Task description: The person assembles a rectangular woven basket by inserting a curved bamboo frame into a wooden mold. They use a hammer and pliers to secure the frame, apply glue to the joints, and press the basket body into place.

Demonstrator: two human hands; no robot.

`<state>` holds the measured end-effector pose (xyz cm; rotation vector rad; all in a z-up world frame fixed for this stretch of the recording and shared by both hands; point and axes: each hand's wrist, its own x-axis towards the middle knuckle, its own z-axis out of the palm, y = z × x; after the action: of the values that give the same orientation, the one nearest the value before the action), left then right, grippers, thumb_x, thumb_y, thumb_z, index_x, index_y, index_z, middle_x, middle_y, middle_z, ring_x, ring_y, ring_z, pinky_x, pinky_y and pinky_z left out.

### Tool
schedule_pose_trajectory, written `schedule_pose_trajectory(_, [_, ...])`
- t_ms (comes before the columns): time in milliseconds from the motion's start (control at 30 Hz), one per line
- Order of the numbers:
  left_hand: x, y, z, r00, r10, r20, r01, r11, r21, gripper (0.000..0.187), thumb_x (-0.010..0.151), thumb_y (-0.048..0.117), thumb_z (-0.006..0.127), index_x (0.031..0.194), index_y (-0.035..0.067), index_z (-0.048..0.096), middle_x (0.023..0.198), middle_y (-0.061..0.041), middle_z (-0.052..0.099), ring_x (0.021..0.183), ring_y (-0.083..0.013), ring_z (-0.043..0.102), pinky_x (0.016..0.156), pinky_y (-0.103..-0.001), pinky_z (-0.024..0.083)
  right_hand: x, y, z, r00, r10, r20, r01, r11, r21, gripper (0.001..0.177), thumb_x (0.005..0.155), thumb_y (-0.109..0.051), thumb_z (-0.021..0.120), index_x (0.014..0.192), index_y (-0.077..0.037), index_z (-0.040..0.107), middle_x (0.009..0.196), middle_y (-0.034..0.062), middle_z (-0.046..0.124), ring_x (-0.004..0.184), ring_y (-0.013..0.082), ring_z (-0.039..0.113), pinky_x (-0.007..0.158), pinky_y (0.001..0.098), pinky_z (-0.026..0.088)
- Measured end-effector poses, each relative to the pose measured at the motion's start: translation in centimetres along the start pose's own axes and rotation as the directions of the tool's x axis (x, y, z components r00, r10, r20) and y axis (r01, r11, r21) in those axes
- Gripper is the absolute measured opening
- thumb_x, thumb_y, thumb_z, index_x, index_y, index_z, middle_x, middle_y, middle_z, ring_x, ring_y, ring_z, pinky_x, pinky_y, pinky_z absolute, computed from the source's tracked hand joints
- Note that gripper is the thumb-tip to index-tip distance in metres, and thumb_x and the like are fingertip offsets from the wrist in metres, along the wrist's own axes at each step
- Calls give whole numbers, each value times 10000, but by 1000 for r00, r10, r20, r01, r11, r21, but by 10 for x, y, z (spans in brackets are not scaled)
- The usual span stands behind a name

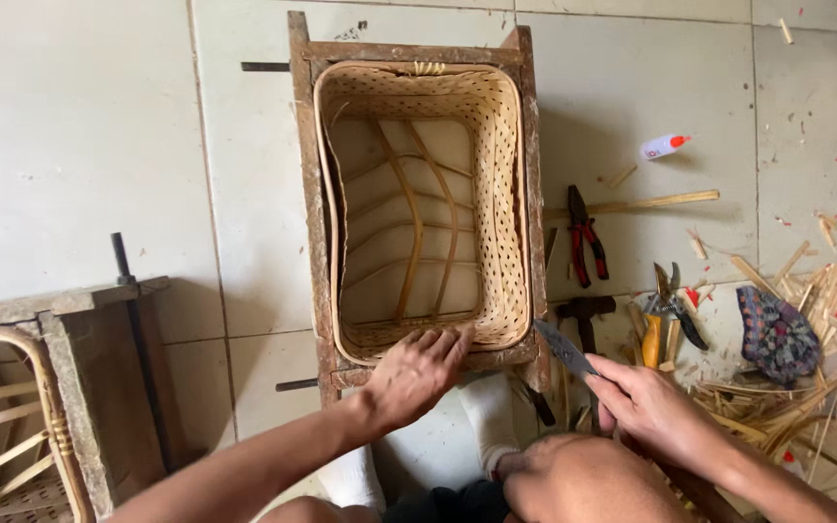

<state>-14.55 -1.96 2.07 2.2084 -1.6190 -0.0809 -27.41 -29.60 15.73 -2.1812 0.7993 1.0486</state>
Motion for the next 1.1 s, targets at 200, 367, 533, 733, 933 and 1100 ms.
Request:
schedule_pose_trajectory(200, [-9,8,0,993,-24,116,36,994,-99,592,886,96,572,1441,-80,460,1074,-130,649,968,-242,660,827,-359,562,17,-40,-21,972,158,173,-157,987,-22,394,1050,-260,509,1391,-70,558,647,99,746,410,203,668,382,345,567])
schedule_pose_trajectory(367, [-11,9,4,997,-51,66,60,987,-150,540,866,103,575,1379,-56,528,1081,-140,658,969,-259,671,835,-362,560,27,-43,-30,951,184,247,-169,982,-81,327,1058,-237,502,1308,-51,599,639,90,696,393,191,632,359,330,539])
schedule_pose_trajectory(533, [-11,10,11,995,-87,44,95,966,-240,470,848,108,585,1301,-18,585,1084,-138,666,964,-271,675,848,-381,562,13,-2,-4,993,39,111,-50,994,98,517,1009,-240,560,1520,-200,495,567,56,636,375,146,573,359,316,506])
schedule_pose_trajectory(733, [-6,16,10,991,-135,16,134,950,-283,369,853,136,599,1203,17,608,1051,-134,681,935,-293,684,814,-416,561,20,57,13,999,-8,-47,13,994,107,443,969,-235,604,1409,-183,611,525,68,610,414,156,551,400,339,497])
schedule_pose_trajectory(933, [8,21,11,988,-121,97,142,958,-250,465,909,119,590,1349,-24,542,1171,-184,678,1007,-303,688,844,-404,563,41,193,12,890,144,-433,-260,940,-222,622,1031,-317,562,1642,-219,497,718,177,725,558,248,702,596,381,641])
schedule_pose_trajectory(1100, [12,10,-17,979,-148,-138,111,963,-246,755,862,335,637,1486,-30,420,1423,-244,546,1296,-351,542,1087,-504,426,82,261,48,871,157,-465,-367,837,-406,699,1009,-346,567,1655,-122,420,897,247,792,760,371,780,809,475,626])
